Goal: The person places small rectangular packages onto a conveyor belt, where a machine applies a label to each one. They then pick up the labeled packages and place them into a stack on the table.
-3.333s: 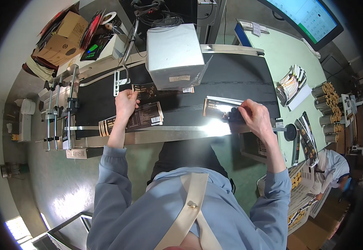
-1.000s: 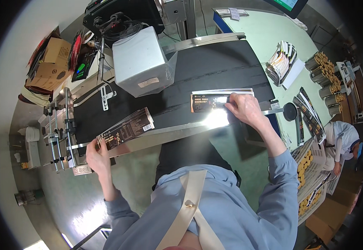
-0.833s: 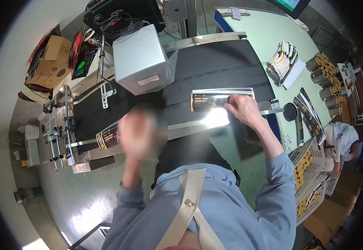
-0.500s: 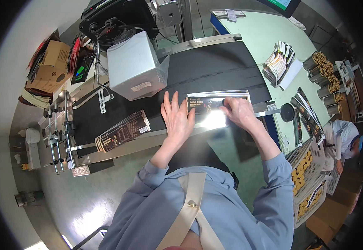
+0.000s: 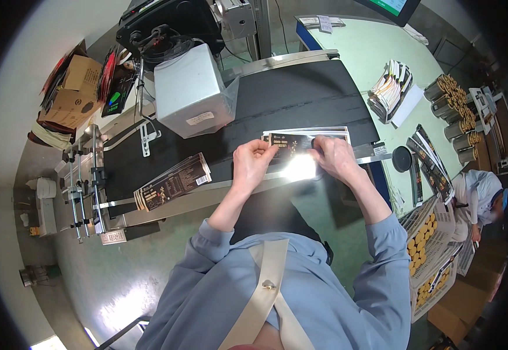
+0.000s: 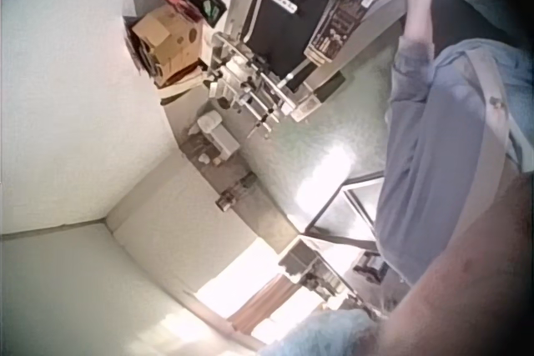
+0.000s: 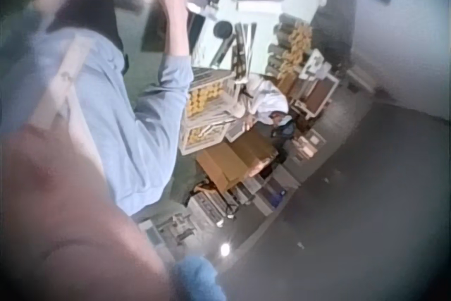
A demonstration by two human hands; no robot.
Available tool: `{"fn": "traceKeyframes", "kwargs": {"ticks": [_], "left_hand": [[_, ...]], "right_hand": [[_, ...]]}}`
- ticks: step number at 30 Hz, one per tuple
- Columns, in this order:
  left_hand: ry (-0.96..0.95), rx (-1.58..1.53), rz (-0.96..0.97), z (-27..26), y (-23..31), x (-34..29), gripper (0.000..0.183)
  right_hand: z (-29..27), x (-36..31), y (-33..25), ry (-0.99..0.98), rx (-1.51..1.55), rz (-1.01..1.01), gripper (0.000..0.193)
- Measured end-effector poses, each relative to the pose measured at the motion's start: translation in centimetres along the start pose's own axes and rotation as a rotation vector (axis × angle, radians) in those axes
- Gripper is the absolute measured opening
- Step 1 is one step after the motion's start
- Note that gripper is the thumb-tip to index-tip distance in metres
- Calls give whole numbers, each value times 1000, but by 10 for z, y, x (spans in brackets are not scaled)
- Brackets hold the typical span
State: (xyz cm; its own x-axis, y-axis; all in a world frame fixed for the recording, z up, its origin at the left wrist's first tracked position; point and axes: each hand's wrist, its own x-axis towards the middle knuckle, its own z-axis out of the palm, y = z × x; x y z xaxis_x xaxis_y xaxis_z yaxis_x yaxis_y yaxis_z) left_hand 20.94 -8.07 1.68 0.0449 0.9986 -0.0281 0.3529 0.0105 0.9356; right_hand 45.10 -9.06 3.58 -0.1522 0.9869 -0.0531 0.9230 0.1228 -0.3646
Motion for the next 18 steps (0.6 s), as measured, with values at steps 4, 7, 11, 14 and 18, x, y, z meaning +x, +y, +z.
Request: {"fn": "traceKeyframes", "kwargs": {"ticks": [4, 7, 11, 14, 18], "left_hand": [[-63, -9, 8, 1, -11, 8, 23], [-176, -125, -154, -12, 1, 5, 24], [11, -306, -187, -60, -39, 12, 25], [139, -198, -255, -117, -72, 24, 27], [214, 238, -242, -173, -85, 32, 27]], "right_hand": [[-3, 1, 0, -26, -2, 21, 31], [-15, -2, 5, -82, 133, -50, 29], [-66, -8, -27, -93, 241, -29, 24], [-66, -9, -28, -48, 260, -30, 24], [-55, -8, -26, -96, 227, -53, 24]]}}
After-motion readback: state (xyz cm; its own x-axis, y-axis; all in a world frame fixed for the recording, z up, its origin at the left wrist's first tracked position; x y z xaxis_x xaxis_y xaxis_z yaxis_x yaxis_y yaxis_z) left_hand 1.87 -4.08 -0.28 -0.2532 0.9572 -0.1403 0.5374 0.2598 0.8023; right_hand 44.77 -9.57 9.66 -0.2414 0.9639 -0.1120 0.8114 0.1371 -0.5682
